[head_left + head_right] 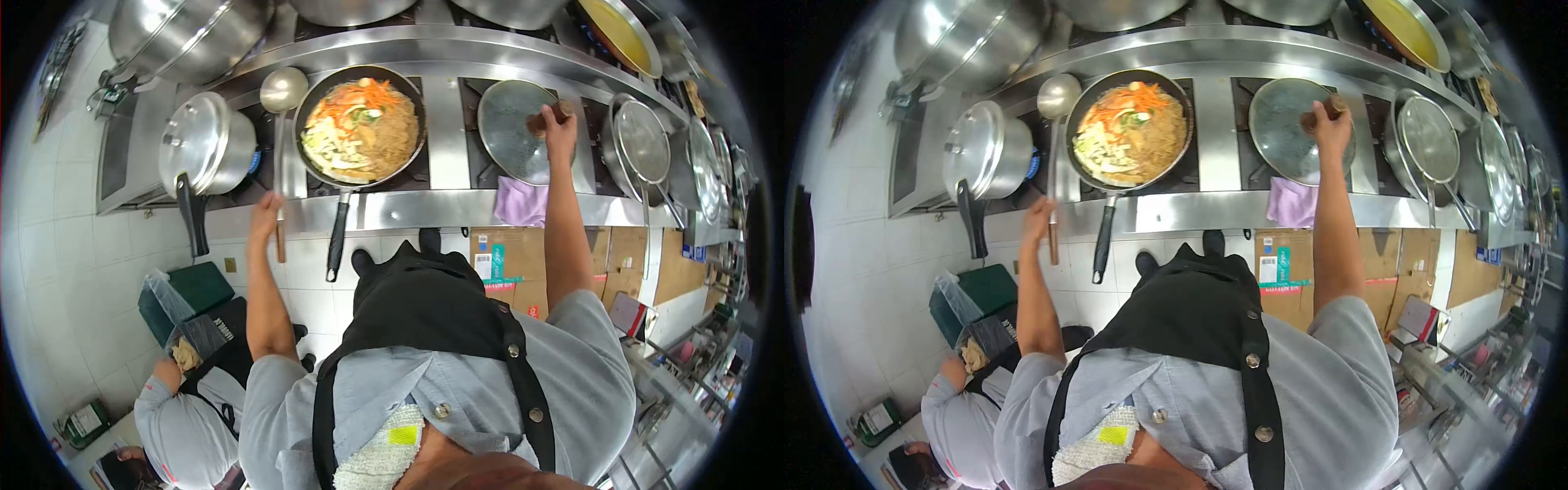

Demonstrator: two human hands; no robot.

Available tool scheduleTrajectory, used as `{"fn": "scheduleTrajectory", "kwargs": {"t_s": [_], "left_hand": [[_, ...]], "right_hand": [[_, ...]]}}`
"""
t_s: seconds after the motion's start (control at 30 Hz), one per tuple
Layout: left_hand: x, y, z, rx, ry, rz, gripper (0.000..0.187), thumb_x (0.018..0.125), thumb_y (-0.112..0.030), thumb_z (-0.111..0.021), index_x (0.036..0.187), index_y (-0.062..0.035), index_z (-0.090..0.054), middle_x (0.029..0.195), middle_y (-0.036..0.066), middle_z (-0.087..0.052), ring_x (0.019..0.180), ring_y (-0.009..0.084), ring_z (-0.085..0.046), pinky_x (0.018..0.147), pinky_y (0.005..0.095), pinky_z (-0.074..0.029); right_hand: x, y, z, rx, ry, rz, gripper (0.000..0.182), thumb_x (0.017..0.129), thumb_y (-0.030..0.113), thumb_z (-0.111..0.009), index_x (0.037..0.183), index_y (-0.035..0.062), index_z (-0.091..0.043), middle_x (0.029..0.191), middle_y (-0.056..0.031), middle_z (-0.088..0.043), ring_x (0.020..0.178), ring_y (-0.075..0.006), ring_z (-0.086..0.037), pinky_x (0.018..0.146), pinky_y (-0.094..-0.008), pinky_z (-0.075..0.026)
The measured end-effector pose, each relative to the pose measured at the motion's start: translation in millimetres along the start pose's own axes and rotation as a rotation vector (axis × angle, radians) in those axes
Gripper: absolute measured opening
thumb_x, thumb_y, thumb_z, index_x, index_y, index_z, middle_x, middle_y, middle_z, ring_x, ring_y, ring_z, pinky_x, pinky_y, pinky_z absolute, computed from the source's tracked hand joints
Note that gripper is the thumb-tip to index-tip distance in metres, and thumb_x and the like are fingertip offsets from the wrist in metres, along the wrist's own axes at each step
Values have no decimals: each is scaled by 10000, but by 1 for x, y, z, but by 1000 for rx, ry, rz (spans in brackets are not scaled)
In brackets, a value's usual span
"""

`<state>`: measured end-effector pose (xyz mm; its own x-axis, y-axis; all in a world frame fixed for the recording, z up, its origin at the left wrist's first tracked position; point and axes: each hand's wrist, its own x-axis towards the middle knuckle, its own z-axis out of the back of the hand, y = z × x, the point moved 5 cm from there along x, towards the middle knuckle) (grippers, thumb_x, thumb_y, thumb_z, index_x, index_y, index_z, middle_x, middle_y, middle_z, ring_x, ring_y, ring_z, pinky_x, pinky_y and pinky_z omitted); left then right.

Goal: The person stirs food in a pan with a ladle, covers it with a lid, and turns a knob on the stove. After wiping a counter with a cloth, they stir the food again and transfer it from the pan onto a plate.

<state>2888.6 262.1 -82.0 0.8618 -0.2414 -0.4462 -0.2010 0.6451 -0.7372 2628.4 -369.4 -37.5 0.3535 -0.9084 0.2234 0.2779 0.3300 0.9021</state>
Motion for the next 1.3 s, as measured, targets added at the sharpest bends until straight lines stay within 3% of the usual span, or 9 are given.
{"fn": "scheduleTrajectory", "kwargs": {"t_s": [0.1, 0.17, 0.3, 0.5, 0.6, 0.73, 0.87, 1.07, 1.3], "left_hand": [[-57, -126, -14, 310, -275, -587, 391, 848, -110, -552, 1210, 16, -476, 1177, 221, -521, 1019, 337, -543, 873, 359, -433], [-115, -215, -95, 102, 139, -405, 436, 867, -149, -569, 1263, -8, -451, 1236, 128, -513, 1130, 212, -494, 923, 310, -409], [-162, -249, -308, 182, 840, -967, 441, 826, -192, -578, 1228, -40, -480, 1237, 186, -478, 1186, 330, -423, 1014, 383, -320], [-124, -224, -497, 354, 357, -1486, 326, 806, -164, -540, 1120, -77, -558, 1181, 175, -523, 1140, 319, -459, 987, 385, -331], [-99, -249, -514, 231, 689, -1071, 241, 773, -98, -532, 1005, -75, -594, 992, 153, -601, 971, 330, -528, 870, 414, -385], [-51, -369, -471, -198, 21, -1141, 239, 743, -31, -523, 968, -71, -597, 868, 143, -620, 781, 343, -563, 712, 442, -427], [8, -473, -563, 98, 262, -1396, 217, 718, -95, -568, 925, -64, -624, 857, 153, -624, 790, 347, -582, 702, 429, -441], [107, -403, -606, 763, 332, -1456, 203, 764, -115, -491, 895, -76, -641, 976, 148, -630, 930, 317, -594, 804, 376, -470], [191, -323, -430, 940, -115, -920, 229, 811, -149, -480, 931, -85, -664, 965, 121, -650, 899, 275, -629, 787, 414, -485]], "right_hand": [[5, 7, 7, 156, 7, -39, 348, 732, 209, -742, 975, 19, -580, 914, -60, -609, 852, -153, -564, 795, -284, -438], [16, 10, 28, 241, 21, -2, 326, 737, 170, -736, 981, 14, -585, 912, -60, -611, 850, -147, -566, 793, -274, -438], [3, 74, 97, 282, -27, 61, 308, 752, 99, -713, 1013, -4, -588, 952, -67, -610, 871, -150, -565, 819, -276, -432], [-42, 163, 206, 169, -132, 191, 348, 812, 89, -630, 1122, -34, -529, 1098, -158, -588, 1020, -224, -556, 944, -361, -384], [-66, 175, 247, 185, -189, 141, 437, 815, 124, -613, 1180, -71, -474, 1127, -232, -547, 1090, -337, -518, 983, -442, -350], [-91, 160, 291, 256, -237, 67, 506, 806, 165, -624, 1192, -102, -434, 1149, -251, -523, 1098, -370, -507, 984, -466, -347], [-110, 149, 304, 153, -260, 29, 540, 802, 211, -637, 1186, -107, -432, 1136, -250, -529, 1092, -353, -512, 980, -470, -349], [-105, 131, 284, 89, -217, 3, 564, 794, 284, -646, 1159, -103, -459, 1106, -227, -544, 1051, -327, -532, 948, -441, -384], [-82, 130, 246, 221, -80, 51, 463, 783, 168, -644, 1134, -89, -487, 1091, -227, -554, 1042, -311, -537, 934, -407, -396]]}}
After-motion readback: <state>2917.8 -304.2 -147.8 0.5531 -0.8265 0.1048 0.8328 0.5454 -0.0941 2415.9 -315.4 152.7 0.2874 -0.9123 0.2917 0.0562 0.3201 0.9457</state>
